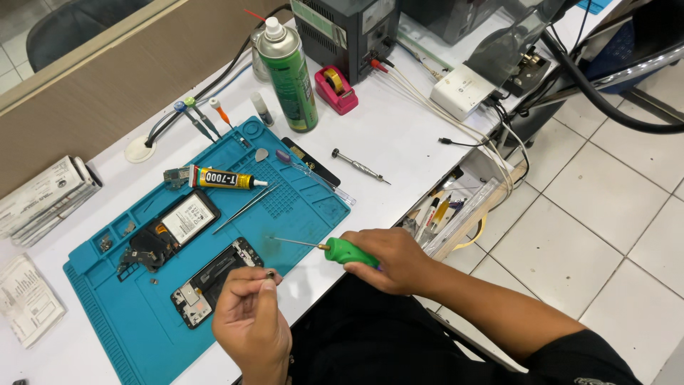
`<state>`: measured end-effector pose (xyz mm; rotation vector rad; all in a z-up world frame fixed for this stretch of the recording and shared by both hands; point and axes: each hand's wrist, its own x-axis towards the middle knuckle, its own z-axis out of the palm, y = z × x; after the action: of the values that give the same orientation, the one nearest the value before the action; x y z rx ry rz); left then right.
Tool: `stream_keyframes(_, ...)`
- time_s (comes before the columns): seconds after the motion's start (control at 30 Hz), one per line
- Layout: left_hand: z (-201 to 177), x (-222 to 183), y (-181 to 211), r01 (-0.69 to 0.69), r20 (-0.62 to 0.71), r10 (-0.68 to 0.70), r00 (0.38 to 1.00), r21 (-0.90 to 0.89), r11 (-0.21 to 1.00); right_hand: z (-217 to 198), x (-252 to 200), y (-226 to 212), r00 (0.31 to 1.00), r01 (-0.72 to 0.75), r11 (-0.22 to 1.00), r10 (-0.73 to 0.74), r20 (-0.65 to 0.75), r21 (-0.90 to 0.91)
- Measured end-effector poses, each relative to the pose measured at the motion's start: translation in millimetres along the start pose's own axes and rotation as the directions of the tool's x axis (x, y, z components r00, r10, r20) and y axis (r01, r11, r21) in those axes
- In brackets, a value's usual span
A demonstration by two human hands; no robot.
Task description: The person applies adhesive to the back of a smartphone screen and attaches it to the phone body. They then use a soldering iron on a small component and place it inside the phone, followed by inserting the battery and reassembling the device.
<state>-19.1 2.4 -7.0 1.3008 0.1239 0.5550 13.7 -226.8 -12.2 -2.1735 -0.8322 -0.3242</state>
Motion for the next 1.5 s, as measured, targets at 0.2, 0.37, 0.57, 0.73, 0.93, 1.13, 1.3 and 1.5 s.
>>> stream_keyframes(0.2, -15, 6, -6, -0.063, 0.102, 0.043, 0.994, 0.196, 0.979, -22, 2, 28, 0.962, -0.216, 0.968, 0.189, -0.195, -0.126)
stream_keyframes(0.37, -23, 6, -20, -0.232, 0.224, 0.15, 0.963, 0.407, 0.883, -51, 15, 74, 0.887, -0.46, 0.764, 0.372, -0.273, -0.452)
stream_keyframes(0.57, -20, 5, -21, -0.436, 0.372, 0.262, 0.89, 0.535, 0.723, -47, 15, 117, 0.913, -0.407, 0.58, 0.227, -0.34, -0.706)
stream_keyframes(0.73, -18, 6, -18, -0.442, 0.382, 0.262, 0.886, 0.528, 0.725, -39, 18, 136, 0.937, -0.336, 0.596, 0.136, -0.321, -0.729)
stream_keyframes(0.93, -18, 8, -16, -0.419, 0.383, 0.235, 0.893, 0.52, 0.745, -37, 26, 142, 0.954, -0.295, 0.606, 0.144, -0.263, -0.739)
stream_keyframes(1.13, -16, 10, -13, -0.479, 0.442, 0.274, 0.854, 0.466, 0.744, -44, 32, 134, 0.963, -0.265, 0.617, 0.142, -0.227, -0.741)
stream_keyframes(1.3, -20, 27, 27, -0.547, 0.532, 0.284, 0.798, 0.441, 0.711, -48, 55, 98, 0.974, -0.161, 0.613, -0.03, -0.227, -0.773)
stream_keyframes(1.5, -34, 90, 56, -0.621, 0.627, 0.261, 0.734, 0.465, 0.631, -13, 120, 9, 0.987, 0.16, 0.987, -0.16, -0.002, 0.026)
